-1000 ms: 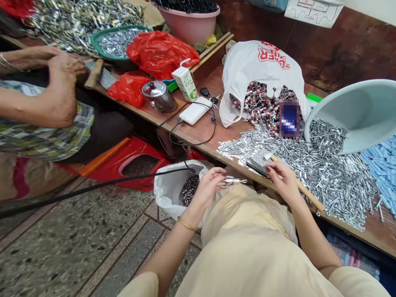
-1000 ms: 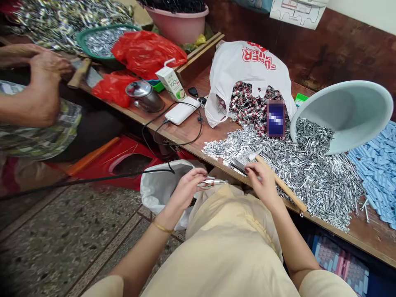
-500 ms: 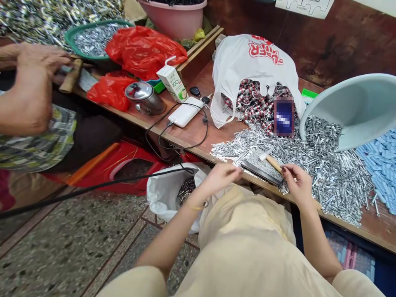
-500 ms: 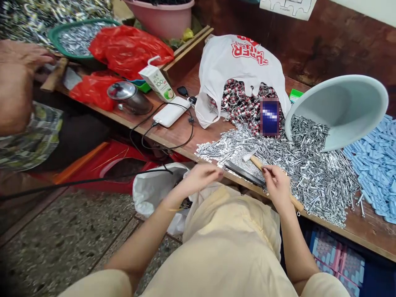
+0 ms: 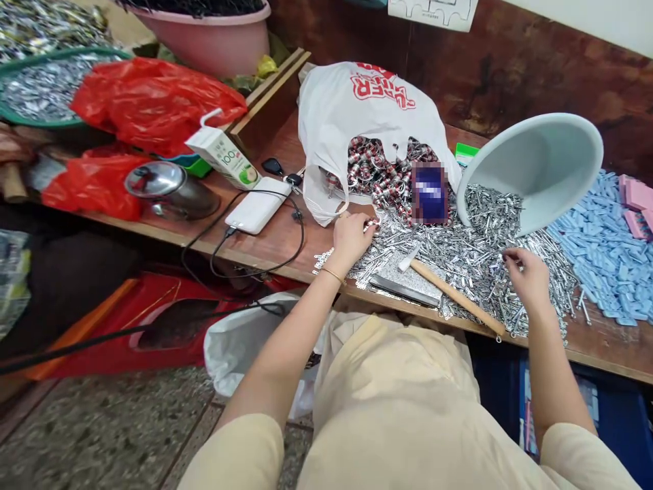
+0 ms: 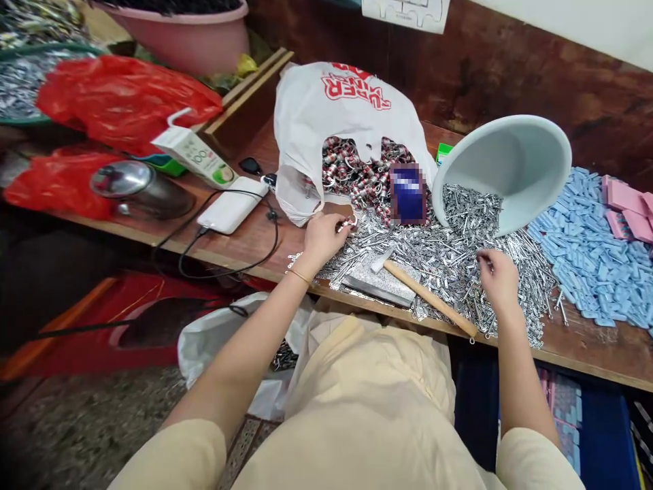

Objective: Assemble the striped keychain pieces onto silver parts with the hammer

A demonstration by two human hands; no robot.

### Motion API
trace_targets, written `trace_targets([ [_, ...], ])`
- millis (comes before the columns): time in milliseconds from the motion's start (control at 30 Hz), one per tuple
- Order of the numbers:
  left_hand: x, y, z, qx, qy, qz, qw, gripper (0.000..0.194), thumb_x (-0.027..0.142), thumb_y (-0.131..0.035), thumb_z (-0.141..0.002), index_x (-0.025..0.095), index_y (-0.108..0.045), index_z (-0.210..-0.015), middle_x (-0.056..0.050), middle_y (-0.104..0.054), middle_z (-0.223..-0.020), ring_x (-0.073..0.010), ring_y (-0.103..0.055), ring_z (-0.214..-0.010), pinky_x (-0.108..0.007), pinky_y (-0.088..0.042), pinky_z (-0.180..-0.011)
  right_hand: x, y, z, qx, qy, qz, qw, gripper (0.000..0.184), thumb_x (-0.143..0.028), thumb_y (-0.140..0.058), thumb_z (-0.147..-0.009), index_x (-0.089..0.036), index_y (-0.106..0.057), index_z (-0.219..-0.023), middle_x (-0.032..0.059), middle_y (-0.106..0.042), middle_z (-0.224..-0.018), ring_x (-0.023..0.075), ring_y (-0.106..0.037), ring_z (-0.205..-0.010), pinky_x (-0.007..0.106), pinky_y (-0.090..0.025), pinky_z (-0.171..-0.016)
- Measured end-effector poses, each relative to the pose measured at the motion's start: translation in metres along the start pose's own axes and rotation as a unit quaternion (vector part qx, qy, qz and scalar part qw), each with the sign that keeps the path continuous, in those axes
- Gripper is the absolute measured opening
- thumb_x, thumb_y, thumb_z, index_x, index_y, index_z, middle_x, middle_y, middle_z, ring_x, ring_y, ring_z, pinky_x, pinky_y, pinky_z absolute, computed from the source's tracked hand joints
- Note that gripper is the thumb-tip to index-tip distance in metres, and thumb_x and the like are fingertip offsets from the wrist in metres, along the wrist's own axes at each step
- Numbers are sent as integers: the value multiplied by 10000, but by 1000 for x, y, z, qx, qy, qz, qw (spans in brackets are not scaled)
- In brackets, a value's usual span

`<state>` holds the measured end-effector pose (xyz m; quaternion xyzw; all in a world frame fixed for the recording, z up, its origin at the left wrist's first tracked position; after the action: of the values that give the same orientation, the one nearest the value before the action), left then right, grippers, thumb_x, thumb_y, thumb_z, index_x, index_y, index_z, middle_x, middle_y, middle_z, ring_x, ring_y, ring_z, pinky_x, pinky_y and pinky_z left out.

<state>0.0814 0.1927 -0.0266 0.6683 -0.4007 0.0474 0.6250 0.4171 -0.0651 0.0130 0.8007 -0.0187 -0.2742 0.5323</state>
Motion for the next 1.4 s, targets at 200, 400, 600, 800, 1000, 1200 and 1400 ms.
trace_targets([
  [200, -32, 17, 30, 54, 126, 228, 964, 274, 278, -583, -933, 153, -606, -1176, -71, -758, -850, -206, -675, -732, -328, -512, -731, -1, -41, -60, -2, 52, 105, 993, 306, -319, -510, -936, -163, -691, -1127, 190, -661, -1179, 333, -550, -1055, 474, -432, -925],
  [400, -60, 13, 54, 6, 197, 511, 837, 366, 356, -822, -733, 132, -679, -984, -69, -760, -853, -125, -657, -646, -221, -494, -593, -1, -58, -70, -2, 0, 121, 993, 304, -317, -545, -913, -120, -684, -1099, 222, -681, -1064, 349, -579, -1006, 460, -449, -863],
  [600, -34, 17, 97, -4, 137, 528, 838, 449, 428, -858, -708, 140, -773, -1043, -112, -760, -1061, -181, -711, -841, -309, -601, -766, -12, -53, -50, -33, 54, 42, 997, 303, -357, -545, -887, -191, -771, -1004, 134, -771, -991, 306, -666, -930, 427, -492, -842],
  [800, -6, 19, 134, 79, 50, 360, 928, 172, 331, -743, -853, 197, -794, -949, -60, -751, -909, -177, -686, -817, -301, -575, -748, -9, -48, -44, -16, -6, -19, 1000, 342, -455, -579, -844, -190, -789, -896, 125, -780, -916, 278, -670, -807, 416, -506, -773],
  [1000, -2, 16, 149, 63, -1, 292, 954, 223, 205, -658, -910, 215, -738, -1118, -63, -704, -1029, -184, -673, -937, -315, -559, -828, -13, -47, -33, 10, -41, -113, 993, 336, -440, -591, -824, -188, -797, -908, 105, -784, -864, 273, -698, -793, 436, -538, -809],
  [1200, 13, 17, 146, 11, -42, 238, 970, 313, 204, -651, -918, 233, -693, -1227, -59, -668, -1087, -194, -641, -1011, -340, -528, -918, -45, -60, -7, -9, -83, -297, 951, 317, -432, -688, -781, -192, -789, -963, 75, -780, -876, 210, -698, -704, 392, -595, -736],
  [1400, 9, 14, 136, 40, 74, 295, 952, 141, 293, -776, -815, 199, -713, -899, -43, -699, -880, -209, -616, -894, -363, -526, -857, -73, -61, 7, -3, -107, -366, 924, 312, -462, -745, -751, -201, -753, -922, 69, -753, -861, 200, -677, -706, 391, -597, -707],
])
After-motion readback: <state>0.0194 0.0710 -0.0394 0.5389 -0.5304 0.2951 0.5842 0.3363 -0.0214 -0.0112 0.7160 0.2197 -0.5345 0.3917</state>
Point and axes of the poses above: each hand's wrist, its own z-axis away from the middle knuckle, its own y-axis out of the back of the hand, x = y × z, the point moved 7 cm from there along -z, towards the middle knuckle
